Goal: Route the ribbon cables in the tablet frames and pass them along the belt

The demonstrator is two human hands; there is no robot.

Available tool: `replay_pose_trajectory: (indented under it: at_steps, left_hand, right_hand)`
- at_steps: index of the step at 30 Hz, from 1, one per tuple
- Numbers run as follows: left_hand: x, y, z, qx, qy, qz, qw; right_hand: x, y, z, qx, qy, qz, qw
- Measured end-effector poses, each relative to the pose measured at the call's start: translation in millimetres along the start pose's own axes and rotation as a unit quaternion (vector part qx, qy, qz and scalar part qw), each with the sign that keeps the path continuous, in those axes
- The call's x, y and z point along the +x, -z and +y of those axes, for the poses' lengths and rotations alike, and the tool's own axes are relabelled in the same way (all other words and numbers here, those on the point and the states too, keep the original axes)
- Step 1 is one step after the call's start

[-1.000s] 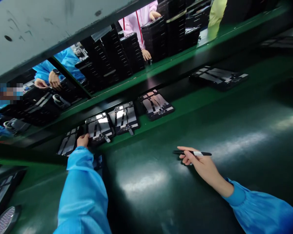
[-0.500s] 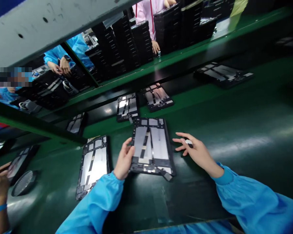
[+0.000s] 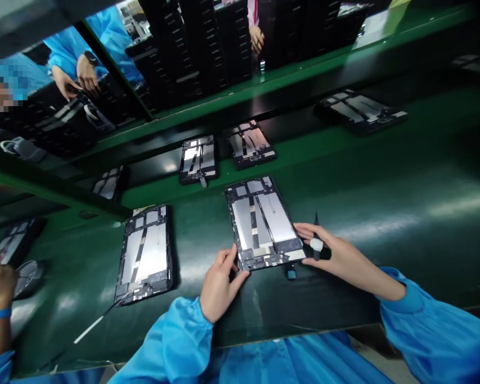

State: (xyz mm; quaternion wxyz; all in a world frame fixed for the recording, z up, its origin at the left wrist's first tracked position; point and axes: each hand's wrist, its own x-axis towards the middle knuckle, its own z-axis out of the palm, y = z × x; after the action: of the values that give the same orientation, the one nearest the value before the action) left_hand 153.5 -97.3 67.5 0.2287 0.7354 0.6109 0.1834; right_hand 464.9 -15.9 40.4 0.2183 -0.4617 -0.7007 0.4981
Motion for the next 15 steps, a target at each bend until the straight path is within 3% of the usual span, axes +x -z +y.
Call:
replay_pose_trajectory:
  at_steps: [3,6,8,11,15]
  left_hand:
    - [-1.0,1.6,9.8,0.054,-0.028,0.018,0.998]
    - [1.2,11.4,17.2,0.091,-0.062,0.044,0.993]
    - [2.3,12.8,23.6,0.078,-0.087,0.06,0.991]
    - [4.1,5.5,31.4,0.053,-0.12,0.057,0.99]
    - [8.2,-4.5,33.3,0.011,-0.08,0.009,0.997]
  right_hand:
    - [-0.6,11.7,-7.0,-0.015,0.012,-0.004,1.0]
    - [-3.9,10.8,-25.1,-0.039,0.039,0.052,0.997]
    - [-4.8,-0.3,-38.1,-0.042,0.068,0.08,0.994]
    - [-2.4,-25.6,-48.2,-0.034,0.134,0.053,0.989]
    - [7.9,-54.7,-45.1,-0.044,0.197,0.007,0.979]
